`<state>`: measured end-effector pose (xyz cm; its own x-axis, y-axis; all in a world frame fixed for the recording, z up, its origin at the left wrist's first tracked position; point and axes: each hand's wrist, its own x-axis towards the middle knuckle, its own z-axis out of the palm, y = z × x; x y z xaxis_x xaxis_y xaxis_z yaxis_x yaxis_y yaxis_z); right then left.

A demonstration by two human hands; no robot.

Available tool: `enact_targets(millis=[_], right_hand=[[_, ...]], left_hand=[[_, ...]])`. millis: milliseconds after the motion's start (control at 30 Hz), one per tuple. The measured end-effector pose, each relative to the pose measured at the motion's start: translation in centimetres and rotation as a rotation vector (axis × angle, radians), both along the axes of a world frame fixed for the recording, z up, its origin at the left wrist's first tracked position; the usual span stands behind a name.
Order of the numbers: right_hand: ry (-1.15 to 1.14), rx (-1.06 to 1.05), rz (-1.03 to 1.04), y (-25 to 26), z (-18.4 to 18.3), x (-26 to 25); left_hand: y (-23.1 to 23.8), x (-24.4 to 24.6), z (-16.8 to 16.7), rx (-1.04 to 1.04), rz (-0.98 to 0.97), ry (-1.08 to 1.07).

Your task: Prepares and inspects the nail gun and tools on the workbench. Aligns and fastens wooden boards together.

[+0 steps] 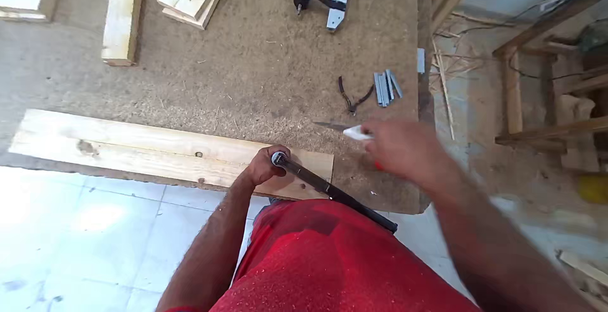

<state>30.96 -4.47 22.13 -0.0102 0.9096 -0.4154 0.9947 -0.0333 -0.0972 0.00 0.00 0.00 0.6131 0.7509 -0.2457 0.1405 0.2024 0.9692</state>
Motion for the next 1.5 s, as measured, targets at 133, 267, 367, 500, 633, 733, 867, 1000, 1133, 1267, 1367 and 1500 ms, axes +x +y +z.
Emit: enact_targets(millis=[133,267,367,500,633,733,867,1000,1133,1267,1367,1500], right_hand=[[0.108,0.189,-0.081,-2.6,-10.1,-0.1],[0.361,0.532,0.103,-6.2,-6.7,-5.1],[0.426,0.211,0.217,-6.1,-8.4,-9.3],[0.148,0.036,0.104,-4.3,-12.7,-11.8],[0.015,0.151,0.015,-3.9,-16.2,-12.5],[0.015,0.232,0.052,-4.1,-18.7,-12.3],[0.018,0.295,0.082,-4.2,-19.5,-12.3],[0.012,0.247,0.067,-4.3,-19.0,-12.7],[0.04,0.338,0.057,-4.8,-19.6,-12.6],[0.017,0.341,0.054,-5.2,-19.8,-12.9],[0.08,0.161,0.021,-5.0,-17.3,-13.0],[0.449,0.03,0.131,-6.6,-9.9,-10.6]], left_hand=[[0.1,0.8,1.1,-0.104,0.043,0.032],[0.4,2.1,2.4,-0.189,0.113,0.083],[0.7,3.2,3.3,-0.221,0.156,0.099],[1.3,3.6,3.5,-0.267,0.145,0.166],[2.0,3.9,3.1,-0.314,0.128,0.131],[1.9,3.9,3.2,-0.329,0.127,0.13],[2.0,3.9,3.3,-0.313,0.127,0.16],[2.0,3.7,2.8,-0.307,0.116,0.131],[1.8,3.6,2.8,-0.304,0.12,0.125],[1.7,3.6,2.8,-0.297,0.118,0.135],[1.4,3.4,2.8,-0.294,0.121,0.115],[0.6,2.3,2.7,-0.243,0.114,0.058]])
